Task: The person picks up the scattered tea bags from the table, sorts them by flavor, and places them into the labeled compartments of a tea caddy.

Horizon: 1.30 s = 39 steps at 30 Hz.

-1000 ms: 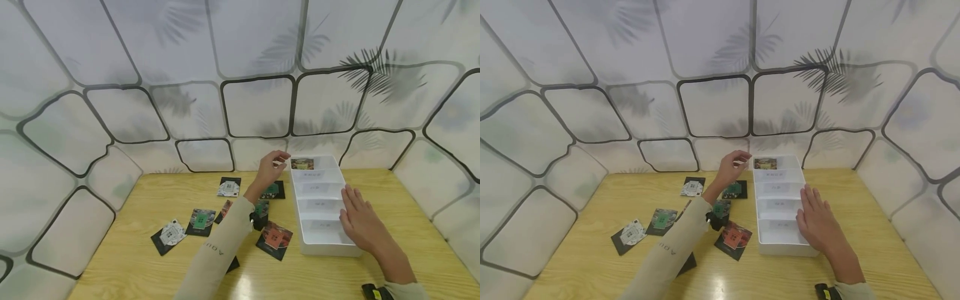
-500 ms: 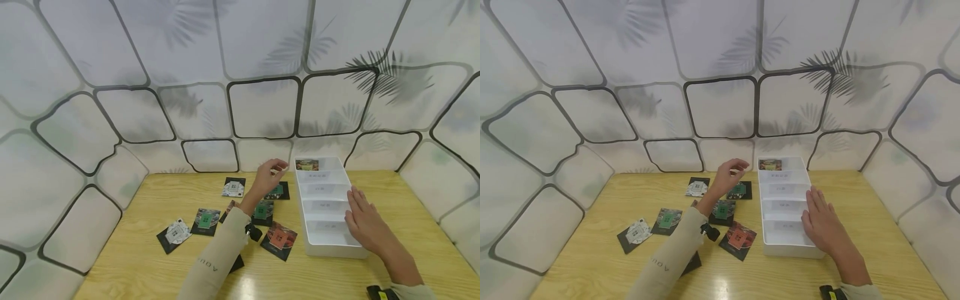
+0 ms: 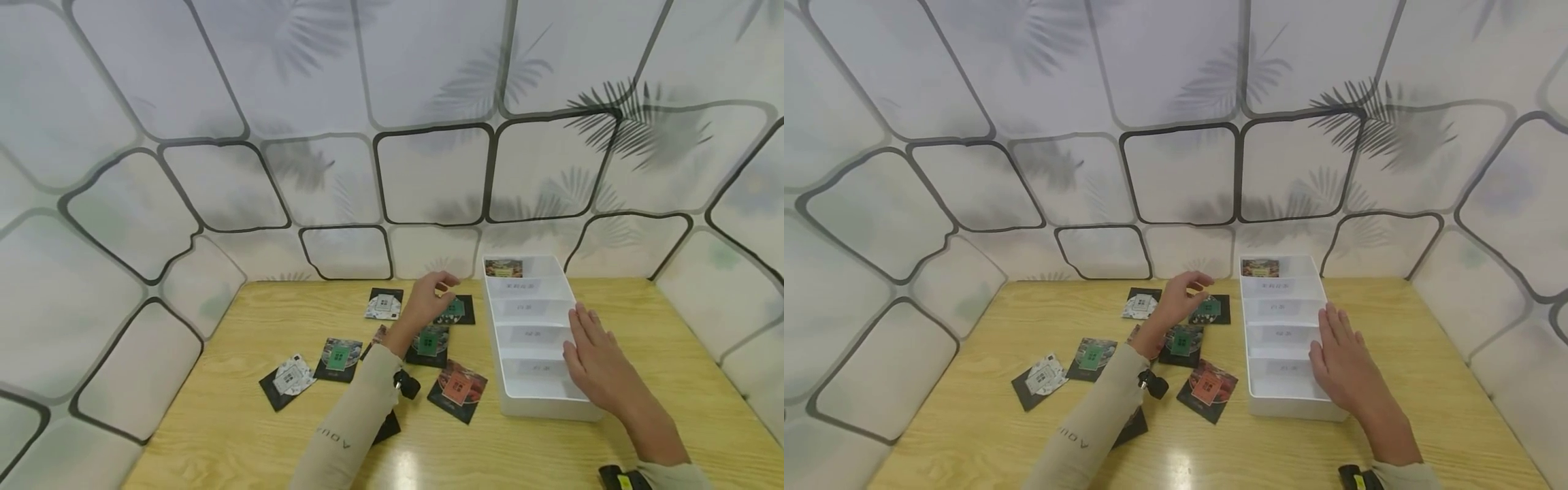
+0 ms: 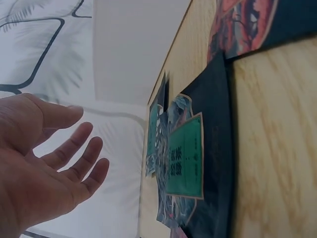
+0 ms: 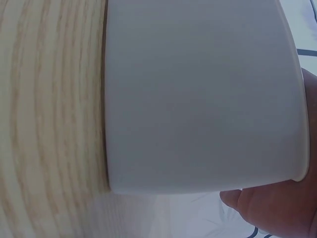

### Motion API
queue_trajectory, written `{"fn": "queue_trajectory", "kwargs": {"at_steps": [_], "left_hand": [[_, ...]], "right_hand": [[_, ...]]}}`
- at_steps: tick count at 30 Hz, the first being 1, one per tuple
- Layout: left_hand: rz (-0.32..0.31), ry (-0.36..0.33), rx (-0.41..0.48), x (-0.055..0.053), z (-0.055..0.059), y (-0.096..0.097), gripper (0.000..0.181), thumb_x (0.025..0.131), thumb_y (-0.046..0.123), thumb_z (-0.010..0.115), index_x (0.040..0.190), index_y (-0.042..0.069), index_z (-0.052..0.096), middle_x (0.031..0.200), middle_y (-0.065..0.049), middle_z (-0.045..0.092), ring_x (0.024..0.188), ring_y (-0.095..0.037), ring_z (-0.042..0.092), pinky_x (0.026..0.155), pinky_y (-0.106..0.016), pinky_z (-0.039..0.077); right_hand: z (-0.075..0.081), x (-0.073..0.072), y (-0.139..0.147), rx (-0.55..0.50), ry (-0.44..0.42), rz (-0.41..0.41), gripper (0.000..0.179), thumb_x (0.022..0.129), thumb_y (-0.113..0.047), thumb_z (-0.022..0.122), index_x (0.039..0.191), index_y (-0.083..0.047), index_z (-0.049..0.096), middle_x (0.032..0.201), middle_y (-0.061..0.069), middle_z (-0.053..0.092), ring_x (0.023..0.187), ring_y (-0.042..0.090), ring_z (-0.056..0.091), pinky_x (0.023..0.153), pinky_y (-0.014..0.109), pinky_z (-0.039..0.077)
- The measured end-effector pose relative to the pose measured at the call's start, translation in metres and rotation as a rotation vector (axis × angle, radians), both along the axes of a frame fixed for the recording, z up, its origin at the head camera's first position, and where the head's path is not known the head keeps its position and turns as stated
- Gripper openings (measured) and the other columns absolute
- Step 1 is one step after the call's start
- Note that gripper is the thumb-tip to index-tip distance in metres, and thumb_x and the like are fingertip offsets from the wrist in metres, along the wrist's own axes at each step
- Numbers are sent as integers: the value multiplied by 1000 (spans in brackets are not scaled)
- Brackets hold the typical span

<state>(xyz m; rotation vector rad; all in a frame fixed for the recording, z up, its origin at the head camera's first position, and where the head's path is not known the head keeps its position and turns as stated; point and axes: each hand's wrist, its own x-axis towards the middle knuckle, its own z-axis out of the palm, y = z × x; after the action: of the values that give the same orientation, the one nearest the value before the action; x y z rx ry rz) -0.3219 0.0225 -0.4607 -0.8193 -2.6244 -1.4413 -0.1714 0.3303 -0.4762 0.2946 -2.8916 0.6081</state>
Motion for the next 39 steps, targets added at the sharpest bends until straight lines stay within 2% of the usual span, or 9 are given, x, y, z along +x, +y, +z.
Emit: {"fn": "queue_trajectory", "kwargs": {"at_steps": [5,12,18,21,26,33,39], "left_hand": [[-17,-37,-19,6,-1,-6,24,101,2,64,124,-1,67,126,-17,65,118,-38,61,97,-47,51],[6,-86,-99,15,-5,-15,25,102,7,64,126,3,67,126,-15,65,116,-32,63,91,-47,53],[-3,-83,-153,20,-9,-22,26,101,6,65,126,2,67,125,-15,65,116,-34,63,85,-39,56],[-33,-91,-192,24,-10,-27,27,99,5,68,126,0,67,125,-16,65,118,-34,61,92,-40,54],[-61,-104,-257,30,-10,-36,27,97,7,72,124,3,69,129,-13,64,122,-33,58,99,-45,49],[-45,-134,-308,38,-13,-46,30,91,8,79,120,7,71,132,-12,62,124,-32,56,99,-46,50],[-34,-96,-443,48,-14,-51,37,84,12,86,118,14,72,127,-9,62,118,-28,58,98,-43,50]], "right_hand": [[-1,-1,0,-2,1,6,62,111,-25,33,157,14,16,166,32,9,152,51,7,113,73,14],[0,-3,2,-10,-2,12,62,110,-23,33,156,15,15,165,32,7,152,51,6,114,73,12],[0,-4,1,-12,-26,10,63,110,-23,33,157,15,13,166,32,5,152,50,3,114,73,10],[0,-4,1,-18,-26,12,62,110,-22,33,156,15,14,166,32,5,152,51,3,114,73,10],[1,-4,1,-23,-18,18,62,110,-23,32,157,15,13,166,32,5,152,50,3,114,73,9],[1,-5,2,-30,-11,22,62,110,-22,32,157,15,13,166,32,5,152,50,2,114,73,8],[0,-3,1,-26,-25,17,62,110,-22,32,157,15,12,166,33,4,152,51,2,115,72,8]]}}
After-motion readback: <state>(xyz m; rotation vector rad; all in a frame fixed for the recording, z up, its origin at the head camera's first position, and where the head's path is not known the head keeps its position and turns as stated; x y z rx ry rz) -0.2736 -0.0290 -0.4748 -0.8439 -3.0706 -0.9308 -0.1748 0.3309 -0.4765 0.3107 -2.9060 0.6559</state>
